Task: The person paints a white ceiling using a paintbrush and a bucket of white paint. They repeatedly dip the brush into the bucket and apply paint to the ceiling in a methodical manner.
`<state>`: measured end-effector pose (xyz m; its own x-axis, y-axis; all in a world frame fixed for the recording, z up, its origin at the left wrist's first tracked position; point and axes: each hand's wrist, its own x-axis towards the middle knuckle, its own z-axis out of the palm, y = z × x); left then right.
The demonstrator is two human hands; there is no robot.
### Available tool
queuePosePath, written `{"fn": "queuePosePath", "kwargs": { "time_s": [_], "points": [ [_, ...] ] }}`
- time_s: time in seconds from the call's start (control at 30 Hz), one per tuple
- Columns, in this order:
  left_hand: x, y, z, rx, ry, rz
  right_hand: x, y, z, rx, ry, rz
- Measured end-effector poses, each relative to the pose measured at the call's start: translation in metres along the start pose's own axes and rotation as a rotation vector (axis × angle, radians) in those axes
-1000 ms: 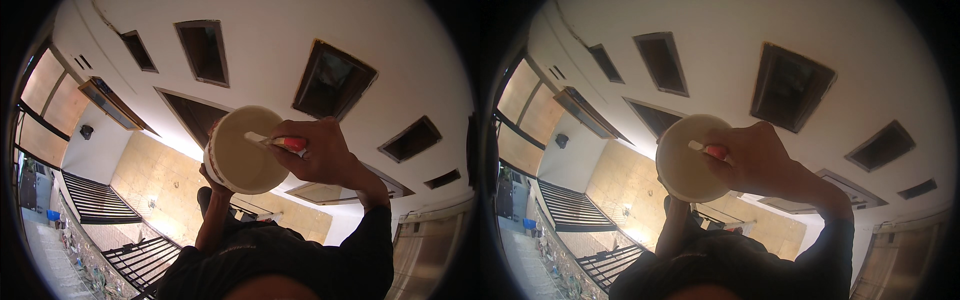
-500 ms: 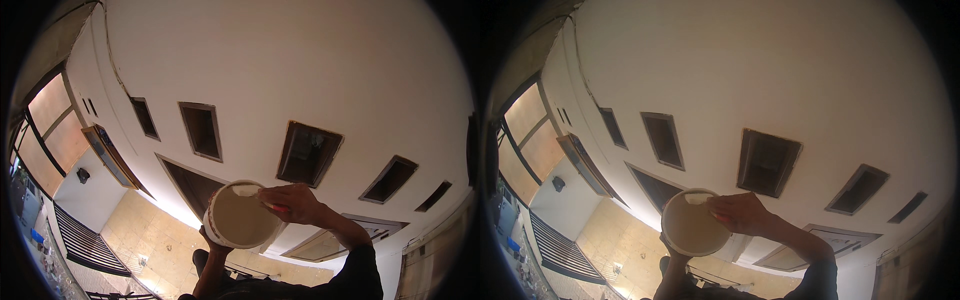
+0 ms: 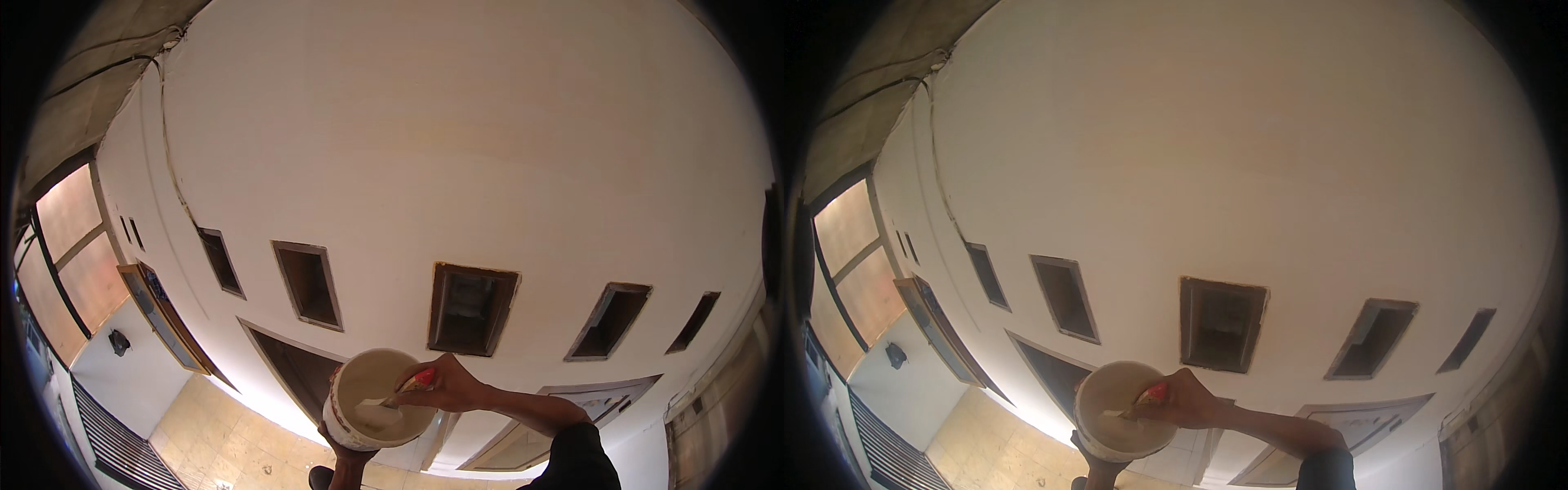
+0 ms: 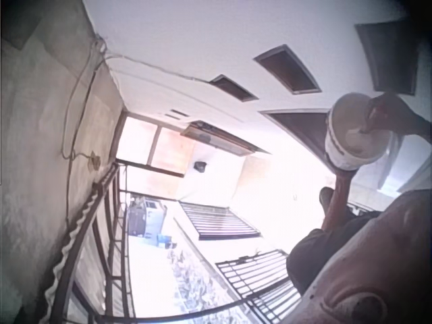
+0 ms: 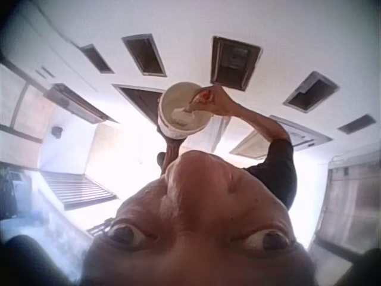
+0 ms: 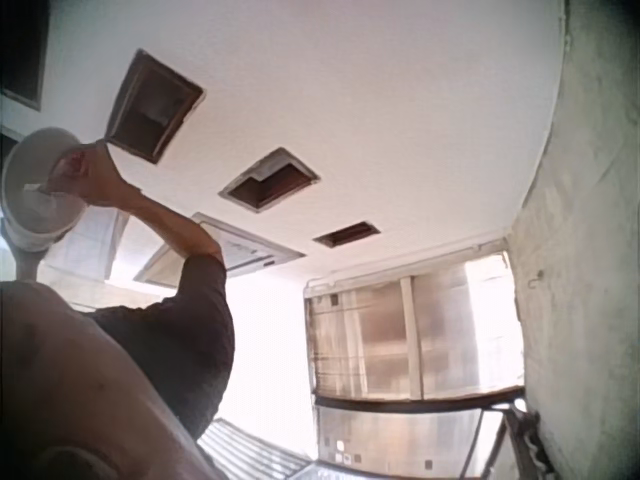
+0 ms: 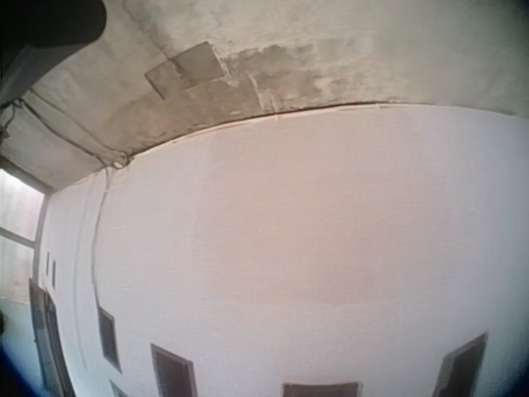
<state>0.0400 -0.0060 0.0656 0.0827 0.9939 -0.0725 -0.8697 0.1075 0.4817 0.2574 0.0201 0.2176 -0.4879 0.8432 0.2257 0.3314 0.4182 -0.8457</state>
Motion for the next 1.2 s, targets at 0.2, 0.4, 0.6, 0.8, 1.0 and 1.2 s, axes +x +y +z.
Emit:
{"fn": "queuePosePath", "kwargs": {
  "time_s": [0.2,0.4,0.6,0.8,1.0,1.2],
  "points": [
    [-0.002,-0.001,-0.004,-0.001,-0.019,-0.006,0.0,0.004,-0.011,-0.558,0.228,-0.386],
    [0.006,-0.007,-0.013,0.795,-0.143,0.284,-0.019,-0.016,-0.02,-0.468,0.301,-0.434],
    [0.023,-0.022,-0.055,0.363,-0.152,0.058,-0.019,-0.015,-0.005,-0.011,0.052,-0.002],
    [0.021,-0.02,-0.04,0.4,-0.149,0.12,-0.006,-0.005,0.003,0.104,0.118,-0.123],
    [0.018,-0.016,-0.02,0.371,-0.214,0.171,-0.005,-0.001,-0.008,-0.387,0.315,-0.356],
    [0.015,-0.003,0.023,0.351,-0.413,0.311,-0.022,-0.029,-0.031,-0.079,0.594,-0.306]
  ]
}}
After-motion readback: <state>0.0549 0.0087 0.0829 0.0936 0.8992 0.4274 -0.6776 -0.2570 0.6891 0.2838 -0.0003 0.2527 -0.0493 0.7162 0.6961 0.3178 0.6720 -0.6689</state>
